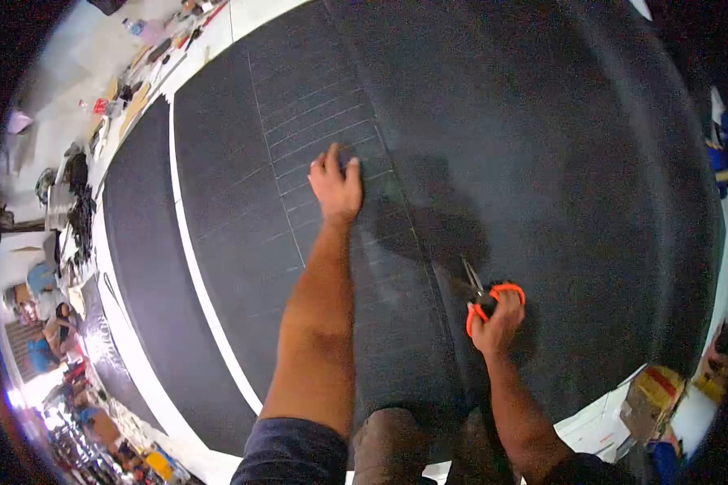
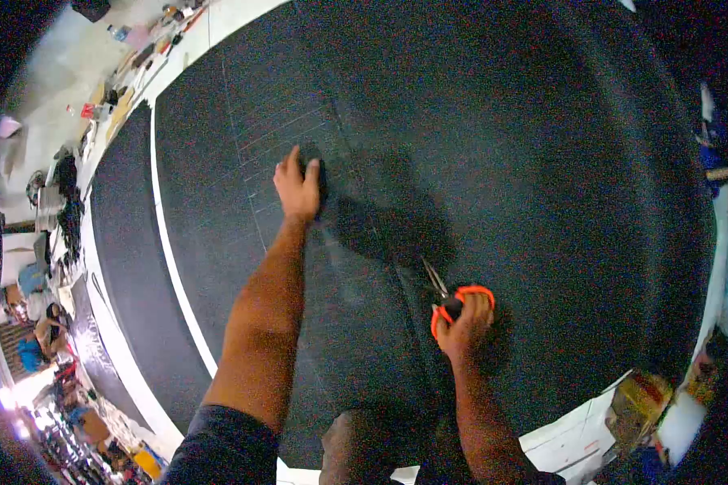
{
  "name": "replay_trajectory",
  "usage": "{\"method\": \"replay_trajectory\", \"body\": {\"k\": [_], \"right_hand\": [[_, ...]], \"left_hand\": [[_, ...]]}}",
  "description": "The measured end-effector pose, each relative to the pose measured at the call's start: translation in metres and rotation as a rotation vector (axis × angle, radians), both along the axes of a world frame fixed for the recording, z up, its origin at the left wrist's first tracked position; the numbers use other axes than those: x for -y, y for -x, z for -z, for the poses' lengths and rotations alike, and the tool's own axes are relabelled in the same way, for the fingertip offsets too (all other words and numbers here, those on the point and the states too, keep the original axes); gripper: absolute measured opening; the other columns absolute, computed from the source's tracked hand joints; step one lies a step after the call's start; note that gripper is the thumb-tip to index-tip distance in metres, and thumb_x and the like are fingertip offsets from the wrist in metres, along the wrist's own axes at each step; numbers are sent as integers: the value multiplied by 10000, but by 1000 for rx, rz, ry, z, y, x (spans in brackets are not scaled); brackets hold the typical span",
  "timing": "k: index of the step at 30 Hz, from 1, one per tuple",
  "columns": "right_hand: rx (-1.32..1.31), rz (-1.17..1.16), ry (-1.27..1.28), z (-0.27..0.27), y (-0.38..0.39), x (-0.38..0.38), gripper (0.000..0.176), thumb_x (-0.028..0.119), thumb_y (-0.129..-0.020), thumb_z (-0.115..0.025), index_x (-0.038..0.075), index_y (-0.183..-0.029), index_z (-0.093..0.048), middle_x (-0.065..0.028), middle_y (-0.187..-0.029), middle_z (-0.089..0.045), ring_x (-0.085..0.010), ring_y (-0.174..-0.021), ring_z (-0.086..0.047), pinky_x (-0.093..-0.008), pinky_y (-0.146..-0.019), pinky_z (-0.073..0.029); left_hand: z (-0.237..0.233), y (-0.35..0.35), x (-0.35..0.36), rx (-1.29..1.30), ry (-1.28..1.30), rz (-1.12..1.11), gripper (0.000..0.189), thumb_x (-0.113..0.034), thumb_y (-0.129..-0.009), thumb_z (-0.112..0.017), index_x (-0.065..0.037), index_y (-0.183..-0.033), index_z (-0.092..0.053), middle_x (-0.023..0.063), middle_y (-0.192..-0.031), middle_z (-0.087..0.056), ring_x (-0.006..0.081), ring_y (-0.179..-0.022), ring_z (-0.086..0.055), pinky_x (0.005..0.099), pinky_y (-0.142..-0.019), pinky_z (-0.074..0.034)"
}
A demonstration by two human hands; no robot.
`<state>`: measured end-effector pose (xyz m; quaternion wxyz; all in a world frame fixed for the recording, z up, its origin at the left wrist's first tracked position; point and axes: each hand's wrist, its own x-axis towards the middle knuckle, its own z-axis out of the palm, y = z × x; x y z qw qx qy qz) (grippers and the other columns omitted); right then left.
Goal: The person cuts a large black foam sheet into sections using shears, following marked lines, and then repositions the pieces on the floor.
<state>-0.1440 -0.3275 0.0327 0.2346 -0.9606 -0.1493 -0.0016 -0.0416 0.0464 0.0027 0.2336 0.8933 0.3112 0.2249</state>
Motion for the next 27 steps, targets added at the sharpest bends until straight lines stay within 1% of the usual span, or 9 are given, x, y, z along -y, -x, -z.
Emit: {"method": "replay_trajectory", "body": {"k": [10,14,17,21,23,24,25,26,27], "right_hand": [[44,-68,-362,-33,42,86,543,273,-776,-744,-21,-1173,-519,-226,-1169,-546,-411,-1082,-530,-470,-899,-438],[-62,211,-255,-46,129,203,477,298,-797,-742,-37,-1083,-559,-231,-1042,-571,-417,-946,-561,-455,-799,-470],[-209,272,-224,-65,219,307,387,323,-801,-743,-5,-928,-582,-222,-977,-570,-415,-877,-558,-479,-757,-455],[-32,-31,-226,32,339,460,222,247,-940,-522,54,-834,-552,-129,-697,-545,-284,-576,-522,-433,-554,-442],[45,-12,-125,32,408,485,190,231,-939,-514,57,-867,-541,-121,-736,-548,-258,-589,-529,-422,-521,-439],[9,31,-75,19,448,491,179,228,-933,-520,53,-899,-542,-124,-774,-556,-251,-607,-540,-418,-513,-442],[-121,132,-136,15,482,497,200,246,-926,-531,47,-930,-542,-131,-816,-560,-253,-634,-555,-418,-514,-444],[-230,203,-200,18,488,500,228,265,-920,-543,41,-961,-542,-139,-858,-565,-256,-662,-569,-418,-515,-446],[-259,357,-535,56,497,511,346,334,-896,-586,-2,-972,-552,-164,-860,-572,-278,-688,-583,-423,-520,-432]], "left_hand": [[-87,417,129,-296,80,372,320,-238,-845,-636,-32,-1087,-598,196,-1078,-594,411,-1038,-528,473,-908,-433],[-71,692,166,-931,297,-158,480,-431,-876,-544,-14,-1087,-654,237,-1037,-660,429,-992,-613,472,-854,-501],[-48,867,197,-719,438,-700,326,-281,-797,-690,9,-939,-645,67,-692,-624,176,-622,-596,319,-592,-505],[-86,938,211,-574,1052,-926,223,-211,-785,-717,-25,-899,-673,39,-632,-502,165,-491,-482,347,-463,-456],[-62,942,195,-507,420,-554,237,-239,-868,-642,-18,-940,-689,49,-642,-532,172,-523,-475,341,-546,-476],[-30,956,172,-896,7,-88,446,-401,-868,-601,16,-1023,-638,233,-908,-669,389,-820,-643,472,-677,-521],[-34,930,166,-993,95,-56,420,-373,-855,-612,22,-992,-649,235,-950,-668,387,-900,-638,453,-771,-517],[-38,884,182,-343,689,-553,395,-341,-829,-627,27,-969,-655,247,-956,-667,394,-882,-639,428,-797,-514],[-108,833,219,-268,573,-520,390,-346,-821,-625,15,-965,-659,238,-955,-673,399,-895,-640,445,-800,-503]]}}
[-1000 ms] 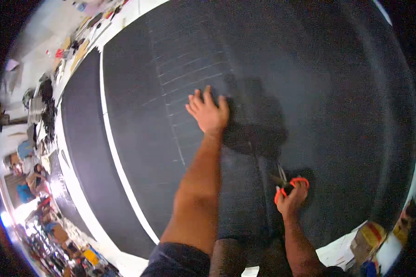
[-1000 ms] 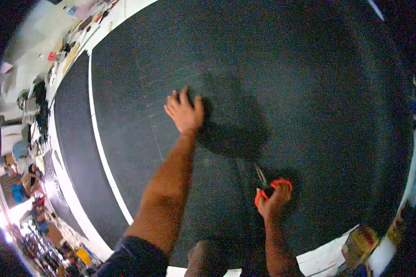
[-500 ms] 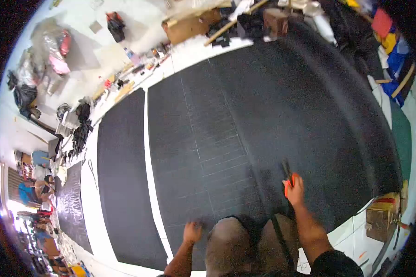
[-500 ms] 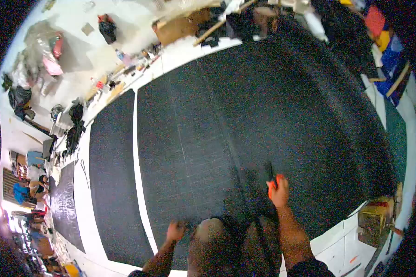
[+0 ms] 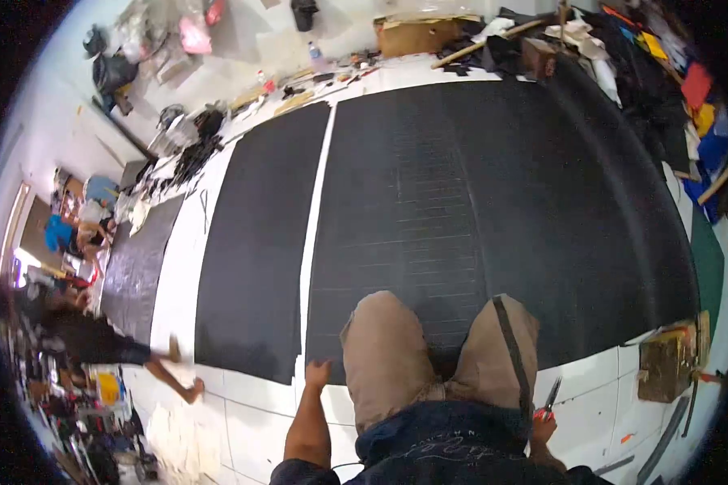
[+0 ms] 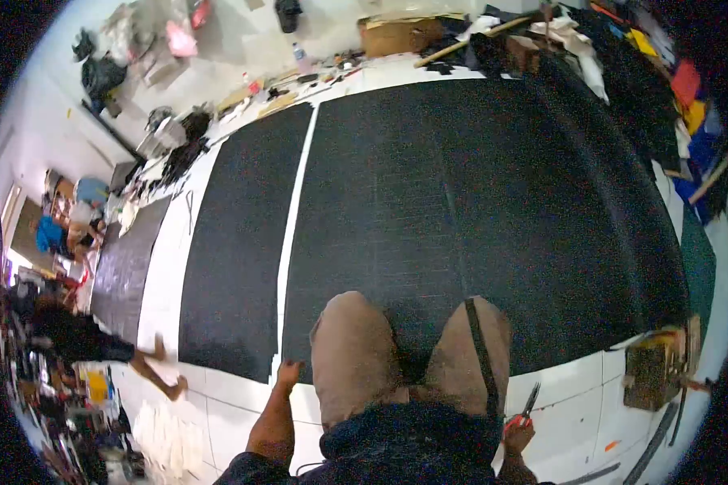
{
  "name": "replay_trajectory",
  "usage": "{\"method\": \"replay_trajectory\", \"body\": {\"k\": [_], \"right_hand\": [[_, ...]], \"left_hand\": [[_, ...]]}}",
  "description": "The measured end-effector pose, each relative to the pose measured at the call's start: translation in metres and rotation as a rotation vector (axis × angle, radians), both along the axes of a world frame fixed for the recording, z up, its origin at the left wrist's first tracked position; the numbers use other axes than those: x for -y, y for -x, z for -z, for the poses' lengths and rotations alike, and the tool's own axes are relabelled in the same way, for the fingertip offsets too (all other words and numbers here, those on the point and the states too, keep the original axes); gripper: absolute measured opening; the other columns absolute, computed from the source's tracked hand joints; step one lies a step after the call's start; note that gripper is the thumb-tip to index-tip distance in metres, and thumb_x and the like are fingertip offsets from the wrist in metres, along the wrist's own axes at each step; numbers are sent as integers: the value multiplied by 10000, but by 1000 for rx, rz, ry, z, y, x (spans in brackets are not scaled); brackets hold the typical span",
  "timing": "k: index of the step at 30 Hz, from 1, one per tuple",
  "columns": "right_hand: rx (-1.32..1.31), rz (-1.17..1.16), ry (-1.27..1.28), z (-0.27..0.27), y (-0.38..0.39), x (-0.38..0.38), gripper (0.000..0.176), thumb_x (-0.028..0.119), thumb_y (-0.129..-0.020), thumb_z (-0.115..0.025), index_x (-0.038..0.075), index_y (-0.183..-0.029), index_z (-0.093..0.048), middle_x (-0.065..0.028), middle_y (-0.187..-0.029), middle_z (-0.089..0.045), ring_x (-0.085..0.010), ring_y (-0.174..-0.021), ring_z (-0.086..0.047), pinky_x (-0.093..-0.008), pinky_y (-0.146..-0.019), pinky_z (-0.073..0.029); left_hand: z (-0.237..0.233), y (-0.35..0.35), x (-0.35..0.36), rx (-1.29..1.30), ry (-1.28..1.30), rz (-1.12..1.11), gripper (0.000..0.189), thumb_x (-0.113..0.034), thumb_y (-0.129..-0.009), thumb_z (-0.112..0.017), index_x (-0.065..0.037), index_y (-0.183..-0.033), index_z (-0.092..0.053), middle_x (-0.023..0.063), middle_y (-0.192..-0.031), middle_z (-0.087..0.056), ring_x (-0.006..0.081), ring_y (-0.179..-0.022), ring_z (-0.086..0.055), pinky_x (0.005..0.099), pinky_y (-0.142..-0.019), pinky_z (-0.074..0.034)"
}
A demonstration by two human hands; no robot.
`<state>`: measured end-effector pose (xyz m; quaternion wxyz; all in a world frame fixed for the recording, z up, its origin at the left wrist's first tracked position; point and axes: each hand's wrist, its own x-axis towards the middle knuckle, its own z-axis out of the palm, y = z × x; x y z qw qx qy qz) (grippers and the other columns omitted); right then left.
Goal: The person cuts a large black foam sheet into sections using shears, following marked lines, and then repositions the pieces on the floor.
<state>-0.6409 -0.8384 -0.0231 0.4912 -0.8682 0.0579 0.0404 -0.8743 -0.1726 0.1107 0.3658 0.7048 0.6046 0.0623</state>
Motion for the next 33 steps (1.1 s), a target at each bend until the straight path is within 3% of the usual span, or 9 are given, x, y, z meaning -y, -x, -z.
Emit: {"method": "replay_trajectory", "body": {"k": [2,6,11,14,19,20,22,28,33], "right_hand": [[-139,38,444,-46,2,-31,346,314,-887,-624,-25,-935,-576,-161,-790,-581,-283,-691,-596,-381,-532,-450],[55,68,630,-24,-24,-23,268,304,-831,-657,45,-812,-589,-113,-685,-575,-232,-625,-532,-416,-573,-449],[-152,-179,840,-50,-67,-4,271,316,-822,-651,52,-868,-615,-131,-786,-612,-270,-731,-583,-429,-630,-484],[-241,-551,1058,-62,-127,10,282,324,-816,-647,56,-901,-630,-142,-847,-634,-293,-795,-613,-437,-664,-505],[-188,-1146,1306,-157,-238,-140,408,384,-808,-654,63,-1059,-642,-181,-927,-675,-383,-880,-653,-484,-780,-528],[108,-1190,1139,-157,-253,-160,455,413,-805,-651,54,-1082,-625,-201,-947,-668,-396,-882,-650,-496,-802,-520],[8,-1120,1106,-167,-262,-243,437,437,-826,-635,11,-921,-634,-209,-941,-653,-388,-891,-633,-490,-771,-501],[-42,-529,582,-95,-202,-386,616,478,-797,-694,32,-1203,-569,-240,-1189,-561,-386,-1117,-548,-453,-947,-455],[-65,-292,688,-84,-151,-406,772,448,-741,-765,15,-1295,-448,-221,-1284,-462,-403,-1196,-465,-500,-954,-438]], "left_hand": [[56,9,-7,-136,-34,176,401,-354,-826,-605,-12,-1031,-643,241,-961,-673,396,-914,-642,462,-820,-492],[124,45,-32,14,-56,370,451,-374,-831,-590,-35,-1128,-602,270,-1031,-644,424,-962,-619,482,-835,-489],[181,86,-81,-323,-141,80,485,-382,-834,-587,-42,-1180,-569,285,-1080,-615,447,-1001,-594,488,-851,-484],[95,60,-70,-391,-25,-31,1113,-675,-573,-776,120,-1278,-447,346,-1208,-493,480,-1131,-495,516,-988,-403],[71,44,-53,-336,-159,-134,1005,-519,-537,-884,95,-1196,-438,305,-1171,-464,445,-1109,-489,491,-944,-427],[76,49,-53,-269,-185,-79,943,-476,-575,-880,97,-1182,-442,286,-1146,-491,422,-1093,-504,465,-931,-433],[108,63,-60,-72,-178,-52,804,-396,-643,-863,79,-1156,-464,262,-1094,-548,390,-1026,-544,433,-905,-445],[67,32,-31,416,181,-236,520,-181,-769,-772,47,-1138,-485,157,-1045,-605,266,-930,-573,356,-872,-446],[13,0,-7,403,-288,75,329,1,-822,-604,32,-1147,-557,159,-976,-631,247,-885,-605,334,-845,-466]]}}
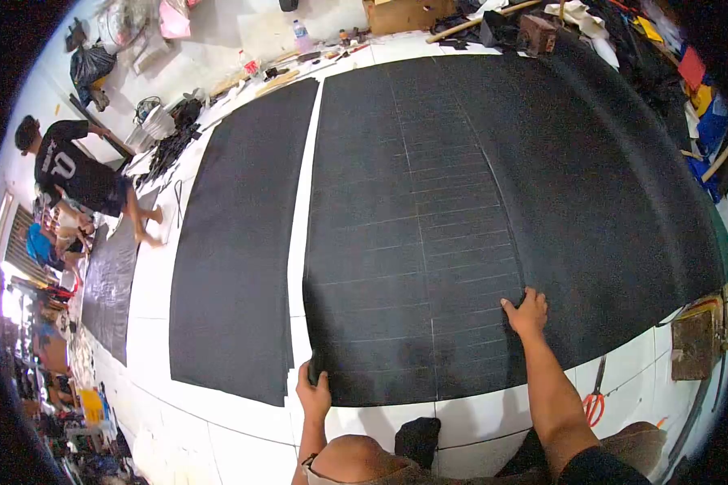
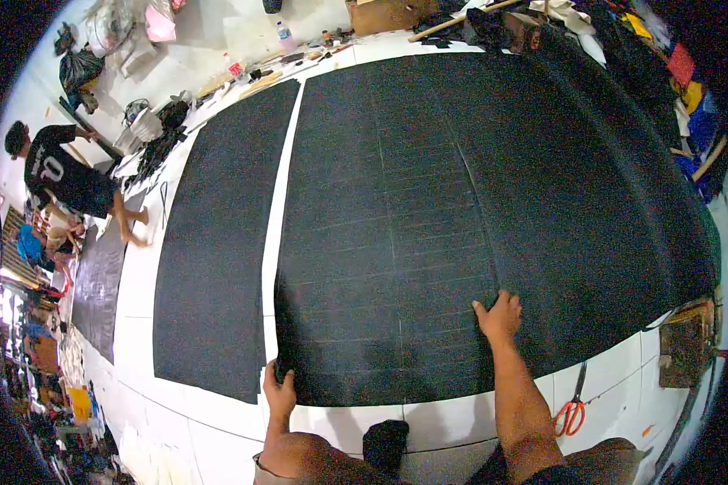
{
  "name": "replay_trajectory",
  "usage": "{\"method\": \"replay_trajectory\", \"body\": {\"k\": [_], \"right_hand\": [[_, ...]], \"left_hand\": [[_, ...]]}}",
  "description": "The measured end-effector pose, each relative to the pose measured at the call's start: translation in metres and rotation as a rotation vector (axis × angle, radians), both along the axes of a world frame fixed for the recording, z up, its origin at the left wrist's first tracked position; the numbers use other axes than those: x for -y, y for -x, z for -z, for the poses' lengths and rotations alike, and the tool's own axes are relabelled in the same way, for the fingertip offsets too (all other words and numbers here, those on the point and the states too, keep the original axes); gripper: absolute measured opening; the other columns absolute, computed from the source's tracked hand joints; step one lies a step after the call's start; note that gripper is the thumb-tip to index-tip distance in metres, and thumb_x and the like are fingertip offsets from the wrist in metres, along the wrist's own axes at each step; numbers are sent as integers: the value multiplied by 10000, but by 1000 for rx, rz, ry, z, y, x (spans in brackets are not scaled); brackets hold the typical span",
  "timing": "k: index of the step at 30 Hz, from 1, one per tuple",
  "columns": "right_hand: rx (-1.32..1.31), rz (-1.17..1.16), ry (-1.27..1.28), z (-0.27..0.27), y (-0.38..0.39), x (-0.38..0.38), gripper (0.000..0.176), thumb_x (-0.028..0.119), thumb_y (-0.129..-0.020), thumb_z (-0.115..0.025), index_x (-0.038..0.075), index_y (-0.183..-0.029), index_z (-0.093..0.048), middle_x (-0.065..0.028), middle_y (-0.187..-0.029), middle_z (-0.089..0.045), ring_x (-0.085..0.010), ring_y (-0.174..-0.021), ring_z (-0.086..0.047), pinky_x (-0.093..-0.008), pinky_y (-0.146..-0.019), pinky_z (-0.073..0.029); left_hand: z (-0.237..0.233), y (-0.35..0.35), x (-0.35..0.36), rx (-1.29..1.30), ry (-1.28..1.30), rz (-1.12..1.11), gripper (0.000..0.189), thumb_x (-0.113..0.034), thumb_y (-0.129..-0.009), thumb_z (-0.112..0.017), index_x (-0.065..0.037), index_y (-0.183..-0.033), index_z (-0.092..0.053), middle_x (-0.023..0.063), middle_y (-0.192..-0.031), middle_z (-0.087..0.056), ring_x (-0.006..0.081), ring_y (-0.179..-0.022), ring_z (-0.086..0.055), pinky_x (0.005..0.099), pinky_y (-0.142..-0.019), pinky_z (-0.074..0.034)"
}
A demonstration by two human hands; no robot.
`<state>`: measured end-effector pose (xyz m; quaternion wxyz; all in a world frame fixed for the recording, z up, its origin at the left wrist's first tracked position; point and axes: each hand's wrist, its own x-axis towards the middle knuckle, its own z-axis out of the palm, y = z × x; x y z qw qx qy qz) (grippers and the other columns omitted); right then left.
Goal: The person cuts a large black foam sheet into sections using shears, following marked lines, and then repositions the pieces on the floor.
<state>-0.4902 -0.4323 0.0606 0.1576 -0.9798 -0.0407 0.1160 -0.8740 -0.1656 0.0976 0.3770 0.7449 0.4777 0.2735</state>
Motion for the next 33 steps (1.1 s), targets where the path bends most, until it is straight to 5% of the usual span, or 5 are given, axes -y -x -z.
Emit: {"method": "replay_trajectory", "body": {"k": [7,13,23,25,33], "right_hand": [[-103,43,-22,-10,38,-28,830,451,-690,-812,7,-1271,-418,-224,-1254,-462,-401,-1182,-475,-491,-945,-447],[-302,-64,-275,6,99,-50,589,404,-817,-680,-15,-1174,-472,-278,-1064,-624,-436,-1023,-593,-481,-874,-465],[-458,-291,-624,8,249,-48,391,216,-935,-540,21,-1262,-450,-281,-1053,-624,-456,-1001,-605,-474,-828,-477],[-494,-314,-694,8,250,-54,393,222,-943,-540,18,-1269,-458,-265,-1084,-622,-419,-1026,-609,-447,-853,-474],[-550,-528,-804,55,231,-177,484,306,-971,-531,-20,-1316,-439,-251,-1169,-604,-387,-1081,-587,-418,-919,-459]], "left_hand": [[-135,-27,-22,99,-520,238,243,67,-754,-583,34,-992,-617,157,-842,-595,270,-747,-574,344,-683,-458],[-144,61,-47,247,-210,-120,257,-18,-845,-616,41,-1088,-561,80,-950,-591,185,-849,-545,297,-810,-428],[30,284,-36,691,615,-610,593,-245,-866,-680,9,-1325,-405,151,-1251,-539,301,-1107,-550,398,-940,-445],[82,343,1,555,908,-744,473,-421,-828,-686,-118,-1165,-550,42,-1062,-632,222,-915,-617,364,-703,-500],[5,126,69,449,756,-817,628,-80,-838,-627,-69,-1405,-356,114,-1358,-460,307,-1189,-472,429,-975,-414]]}}
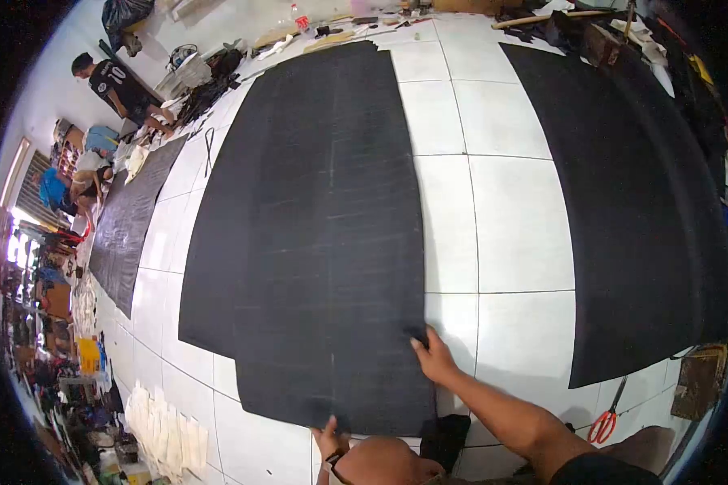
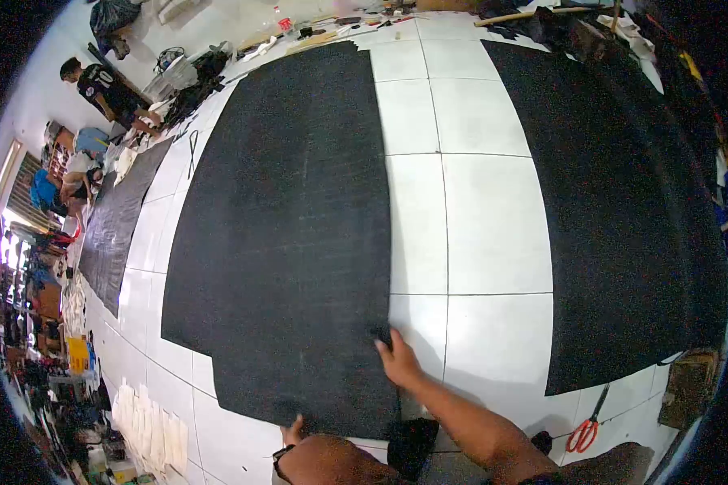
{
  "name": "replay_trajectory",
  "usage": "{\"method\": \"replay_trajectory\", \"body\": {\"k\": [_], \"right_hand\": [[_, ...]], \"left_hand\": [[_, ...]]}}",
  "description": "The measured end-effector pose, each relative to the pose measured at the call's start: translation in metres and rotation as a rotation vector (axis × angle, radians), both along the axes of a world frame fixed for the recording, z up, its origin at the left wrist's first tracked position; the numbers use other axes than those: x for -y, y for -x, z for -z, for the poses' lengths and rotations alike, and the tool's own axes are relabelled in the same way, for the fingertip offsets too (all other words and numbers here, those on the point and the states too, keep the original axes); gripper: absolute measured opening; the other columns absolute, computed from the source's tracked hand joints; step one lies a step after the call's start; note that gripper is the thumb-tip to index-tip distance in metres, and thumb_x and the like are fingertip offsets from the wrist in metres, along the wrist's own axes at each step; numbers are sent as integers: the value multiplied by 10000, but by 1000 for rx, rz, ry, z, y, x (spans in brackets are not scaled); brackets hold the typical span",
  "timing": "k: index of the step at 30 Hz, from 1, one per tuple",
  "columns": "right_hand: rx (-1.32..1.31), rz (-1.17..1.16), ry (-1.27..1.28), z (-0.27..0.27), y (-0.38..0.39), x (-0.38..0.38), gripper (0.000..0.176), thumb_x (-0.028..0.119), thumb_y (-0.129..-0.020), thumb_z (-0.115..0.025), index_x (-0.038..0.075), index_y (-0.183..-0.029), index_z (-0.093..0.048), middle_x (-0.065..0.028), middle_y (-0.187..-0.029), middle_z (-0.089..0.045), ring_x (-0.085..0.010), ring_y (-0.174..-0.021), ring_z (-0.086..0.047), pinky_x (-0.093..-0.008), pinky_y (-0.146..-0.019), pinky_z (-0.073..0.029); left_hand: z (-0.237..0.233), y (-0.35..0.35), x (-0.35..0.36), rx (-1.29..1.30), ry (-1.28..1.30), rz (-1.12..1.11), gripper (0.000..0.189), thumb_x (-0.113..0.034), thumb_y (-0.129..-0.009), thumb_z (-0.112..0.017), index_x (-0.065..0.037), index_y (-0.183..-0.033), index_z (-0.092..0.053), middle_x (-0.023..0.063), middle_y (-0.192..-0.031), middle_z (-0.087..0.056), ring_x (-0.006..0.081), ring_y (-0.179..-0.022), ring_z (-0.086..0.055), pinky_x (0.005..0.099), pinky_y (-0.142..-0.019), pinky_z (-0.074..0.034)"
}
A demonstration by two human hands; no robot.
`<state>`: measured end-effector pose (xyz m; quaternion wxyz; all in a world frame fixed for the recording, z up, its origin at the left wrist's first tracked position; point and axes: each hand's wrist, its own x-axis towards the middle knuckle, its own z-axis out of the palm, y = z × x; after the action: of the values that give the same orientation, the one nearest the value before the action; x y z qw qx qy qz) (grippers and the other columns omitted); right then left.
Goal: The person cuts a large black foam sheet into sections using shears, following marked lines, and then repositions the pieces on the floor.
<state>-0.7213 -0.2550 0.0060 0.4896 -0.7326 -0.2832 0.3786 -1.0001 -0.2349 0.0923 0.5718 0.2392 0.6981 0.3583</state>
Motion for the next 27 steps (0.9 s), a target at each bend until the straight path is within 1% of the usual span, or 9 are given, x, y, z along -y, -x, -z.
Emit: {"method": "replay_trajectory", "body": {"k": [2,6,8,11,13,16,19,23,27], "right_hand": [[52,-31,-122,0,-4,-50,501,329,-955,-552,-11,-1308,-451,-261,-1099,-631,-419,-1022,-607,-446,-878,-480],[-12,-457,55,-67,-67,-92,476,350,-933,-588,16,-1261,-501,-173,-1016,-679,-309,-971,-648,-409,-842,-500],[270,-391,172,-84,-103,-72,414,318,-915,-621,49,-1221,-547,-108,-959,-692,-245,-908,-667,-370,-794,-516],[297,48,208,-51,-170,-2,293,205,-889,-659,89,-1148,-591,-65,-871,-666,-190,-809,-653,-313,-732,-519],[870,245,214,-29,-216,81,427,215,-858,-679,44,-1223,-534,-138,-1094,-609,-291,-985,-608,-395,-852,-491],[1057,271,656,-52,-240,195,668,265,-769,-733,-5,-1316,-463,-244,-1254,-499,-410,-1157,-500,-449,-987,-423],[712,291,815,-49,-243,250,819,302,-747,-742,-14,-1401,-363,-250,-1381,-413,-416,-1266,-415,-441,-1068,-364],[697,265,946,-56,-243,245,688,228,-764,-705,-16,-1338,-415,-263,-1344,-436,-420,-1203,-472,-441,-1020,-410],[798,261,1005,-42,-264,247,411,147,-769,-663,-16,-1128,-546,-287,-1160,-571,-437,-1009,-598,-464,-866,-509]], "left_hand": [[41,3,-46,179,-315,-62,664,66,-801,-516,-80,-1420,-326,105,-1401,-410,300,-1240,-423,413,-1031,-358],[81,42,-194,-139,-584,6,605,55,-790,-489,-46,-1376,-374,148,-1304,-482,326,-1124,-505,453,-1008,-393],[75,57,-242,-29,-481,-37,581,78,-787,-479,19,-1356,-378,143,-1343,-465,284,-1212,-445,369,-1047,-328],[110,116,-317,-201,-555,129,550,56,-781,-501,16,-1324,-424,133,-1268,-522,286,-1111,-507,397,-968,-394],[104,116,-338,-301,-527,155,512,4,-776,-535,74,-1274,-445,160,-1226,-547,266,-1066,-538,362,-948,-407],[103,112,-351,-463,-416,68,496,-17,-765,-579,91,-1237,-469,172,-1197,-569,268,-1060,-547,372,-953,-407],[136,136,-380,-618,-373,91,452,-137,-792,-604,39,-1201,-533,162,-1207,-579,301,-1078,-558,404,-941,-425],[148,160,-401,-505,-502,301,446,-378,-878,-587,-80,-1210,-609,138,-1269,-574,347,-1144,-564,452,-928,-450],[31,19,-321,-1360,-63,-333,386,-125,-803,-660,54,-1137,-581,222,-1144,-580,383,-1067,-579,493,-912,-476]]}}
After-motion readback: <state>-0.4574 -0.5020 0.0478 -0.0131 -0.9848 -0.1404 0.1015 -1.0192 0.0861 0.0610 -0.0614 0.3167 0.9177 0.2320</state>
